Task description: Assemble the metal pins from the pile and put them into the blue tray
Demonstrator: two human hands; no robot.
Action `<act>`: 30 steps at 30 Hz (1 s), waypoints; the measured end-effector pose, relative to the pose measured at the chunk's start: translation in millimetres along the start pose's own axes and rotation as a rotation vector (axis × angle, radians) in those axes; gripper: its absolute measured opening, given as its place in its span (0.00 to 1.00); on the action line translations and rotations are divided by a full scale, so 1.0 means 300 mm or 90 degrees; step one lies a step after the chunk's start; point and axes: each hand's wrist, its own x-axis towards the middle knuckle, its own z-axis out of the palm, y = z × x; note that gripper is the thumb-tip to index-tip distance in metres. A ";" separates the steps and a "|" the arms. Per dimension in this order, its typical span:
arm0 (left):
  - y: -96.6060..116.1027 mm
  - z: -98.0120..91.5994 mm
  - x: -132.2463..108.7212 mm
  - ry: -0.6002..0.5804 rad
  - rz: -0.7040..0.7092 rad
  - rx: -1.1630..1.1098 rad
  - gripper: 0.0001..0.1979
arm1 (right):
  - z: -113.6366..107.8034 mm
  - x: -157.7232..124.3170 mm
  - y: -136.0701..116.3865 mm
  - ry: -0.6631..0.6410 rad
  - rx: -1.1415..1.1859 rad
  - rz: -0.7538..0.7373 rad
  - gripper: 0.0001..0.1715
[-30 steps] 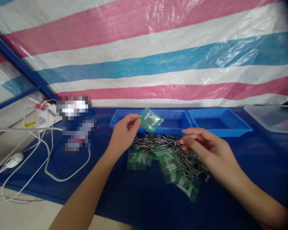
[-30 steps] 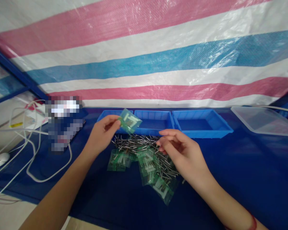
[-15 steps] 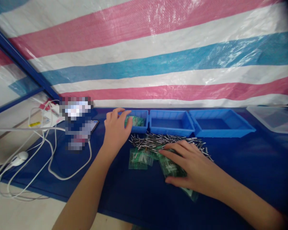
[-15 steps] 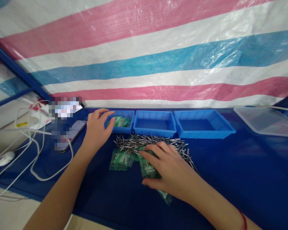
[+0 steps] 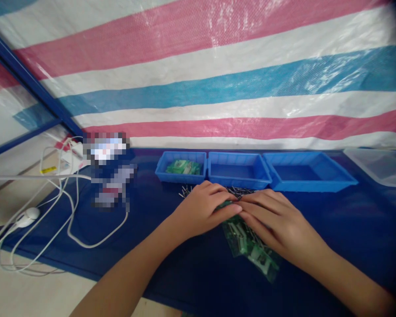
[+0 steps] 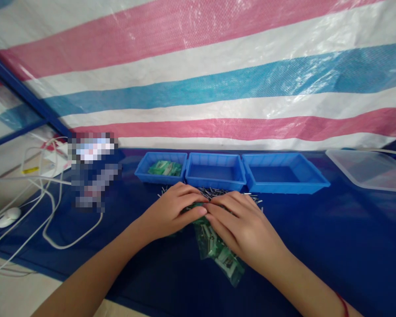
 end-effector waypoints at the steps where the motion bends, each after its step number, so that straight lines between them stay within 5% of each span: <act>1: 0.004 0.002 0.001 -0.014 -0.002 -0.028 0.15 | -0.002 -0.003 0.001 0.021 0.013 0.010 0.12; 10: 0.008 0.017 0.003 0.014 -0.050 -0.104 0.09 | -0.017 -0.002 -0.015 0.133 0.176 0.200 0.09; 15: 0.008 0.013 0.005 0.110 -0.132 -0.139 0.10 | -0.009 -0.006 0.016 0.078 0.258 0.326 0.13; 19: 0.005 -0.002 0.005 0.140 -0.157 -0.150 0.10 | -0.011 -0.004 0.025 0.014 0.300 0.332 0.14; 30: 0.010 -0.001 0.001 0.106 -0.205 -0.218 0.11 | -0.035 0.024 0.005 0.055 0.366 0.377 0.19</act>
